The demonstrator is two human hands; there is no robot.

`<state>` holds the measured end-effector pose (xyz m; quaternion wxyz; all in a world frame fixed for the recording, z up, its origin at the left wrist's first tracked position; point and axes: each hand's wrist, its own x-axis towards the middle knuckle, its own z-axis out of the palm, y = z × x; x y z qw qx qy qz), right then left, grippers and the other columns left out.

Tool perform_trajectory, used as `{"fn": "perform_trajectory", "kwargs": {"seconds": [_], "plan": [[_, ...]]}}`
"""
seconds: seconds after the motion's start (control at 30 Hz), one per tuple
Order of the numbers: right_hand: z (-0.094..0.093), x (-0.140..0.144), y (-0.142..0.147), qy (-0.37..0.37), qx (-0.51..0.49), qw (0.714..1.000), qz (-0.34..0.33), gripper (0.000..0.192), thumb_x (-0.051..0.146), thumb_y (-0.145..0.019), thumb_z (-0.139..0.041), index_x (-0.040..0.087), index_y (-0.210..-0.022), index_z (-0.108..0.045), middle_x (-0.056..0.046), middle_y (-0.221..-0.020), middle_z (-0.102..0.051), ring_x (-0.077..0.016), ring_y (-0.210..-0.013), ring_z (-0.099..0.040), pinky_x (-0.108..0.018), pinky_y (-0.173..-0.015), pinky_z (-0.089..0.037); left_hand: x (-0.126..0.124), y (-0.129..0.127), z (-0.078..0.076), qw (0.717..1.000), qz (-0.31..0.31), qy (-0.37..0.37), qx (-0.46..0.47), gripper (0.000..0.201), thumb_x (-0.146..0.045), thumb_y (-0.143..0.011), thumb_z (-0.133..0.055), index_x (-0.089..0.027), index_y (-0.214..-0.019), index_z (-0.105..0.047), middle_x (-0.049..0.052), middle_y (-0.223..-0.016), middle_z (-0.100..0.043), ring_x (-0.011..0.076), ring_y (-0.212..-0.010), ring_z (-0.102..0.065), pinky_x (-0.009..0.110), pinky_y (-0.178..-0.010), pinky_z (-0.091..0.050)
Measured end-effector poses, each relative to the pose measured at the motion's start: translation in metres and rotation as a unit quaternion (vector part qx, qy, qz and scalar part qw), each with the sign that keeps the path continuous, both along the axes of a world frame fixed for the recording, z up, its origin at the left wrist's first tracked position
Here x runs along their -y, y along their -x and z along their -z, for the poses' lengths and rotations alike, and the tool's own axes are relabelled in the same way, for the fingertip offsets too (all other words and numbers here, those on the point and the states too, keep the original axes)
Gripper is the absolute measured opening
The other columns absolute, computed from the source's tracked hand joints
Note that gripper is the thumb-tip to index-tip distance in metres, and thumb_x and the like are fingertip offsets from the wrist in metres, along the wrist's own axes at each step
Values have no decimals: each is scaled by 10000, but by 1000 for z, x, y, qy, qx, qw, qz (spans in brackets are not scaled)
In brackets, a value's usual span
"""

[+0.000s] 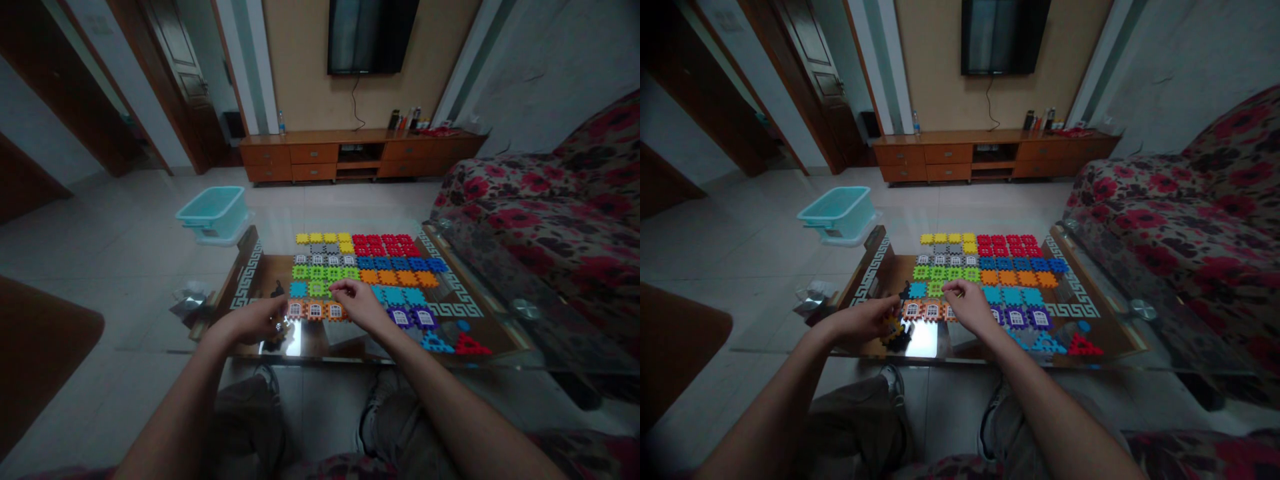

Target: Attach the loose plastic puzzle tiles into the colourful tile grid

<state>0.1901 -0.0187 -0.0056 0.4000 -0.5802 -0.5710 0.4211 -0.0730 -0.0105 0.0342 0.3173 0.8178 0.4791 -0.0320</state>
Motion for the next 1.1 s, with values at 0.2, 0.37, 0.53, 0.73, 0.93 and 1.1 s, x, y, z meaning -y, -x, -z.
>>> {"fn": "perform_trajectory", "kwargs": {"seconds": [0.2, 0.37, 0.53, 0.73, 0.93, 1.1], "plan": [[-12, 7, 7, 61, -62, 994, -63, 155, 314, -850, -612, 188, -854, -702, -54, -838, -691, -152, -681, -583, -270, -605, -423, 16, -37, -20, 972, -30, -14, 232, 317, -252, -830, -565, -235, -1147, -564, 22, -911, -656, 175, -790, -603, 283, -690, -464], [-19, 12, 11, 136, -164, 973, -88, 238, 416, -861, -636, 182, -845, -676, -35, -784, -663, -128, -599, -563, -251, -532, -375, 13, -55, 0, 930, -147, -25, 335, 268, -301, -801, -642, -208, -1039, -560, 14, -864, -633, 152, -736, -593, 268, -635, -458], [-20, 13, 12, 109, -158, 978, -83, 273, 407, -745, -747, 163, -842, -676, 7, -717, -628, -110, -571, -523, -258, -557, -395, 9, -63, 10, 899, -201, 30, 388, 292, -354, -781, -688, -188, -988, -567, 8, -808, -626, 146, -703, -594, 262, -607, -458], [-20, 13, 15, 85, -139, 982, -92, 261, 396, -708, -739, 162, -794, -660, 10, -705, -619, -124, -610, -539, -261, -576, -403, 9, -67, 13, 891, -220, 22, 395, 346, -355, -774, -704, -182, -1047, -579, 24, -827, -648, 154, -701, -611, 267, -597, -464], [-25, 9, 9, 90, -92, 990, -58, 171, 342, -749, -683, 186, -721, -617, 34, -601, -549, -114, -547, -476, -252, -533, -372, 9, -70, 19, 868, -237, 49, 433, 342, -335, -780, -702, -179, -1051, -563, 8, -816, -624, 135, -697, -604, 253, -602, -465], [-25, 8, 4, 94, -84, 991, -36, 159, 339, -762, -655, 194, -728, -599, 44, -575, -513, -112, -521, -445, -245, -503, -355, 8, -70, 19, 872, -247, 38, 422, 308, -336, -764, -717, -172, -989, -587, 17, -812, -629, 143, -705, -617, 274, -632, -491]]}}
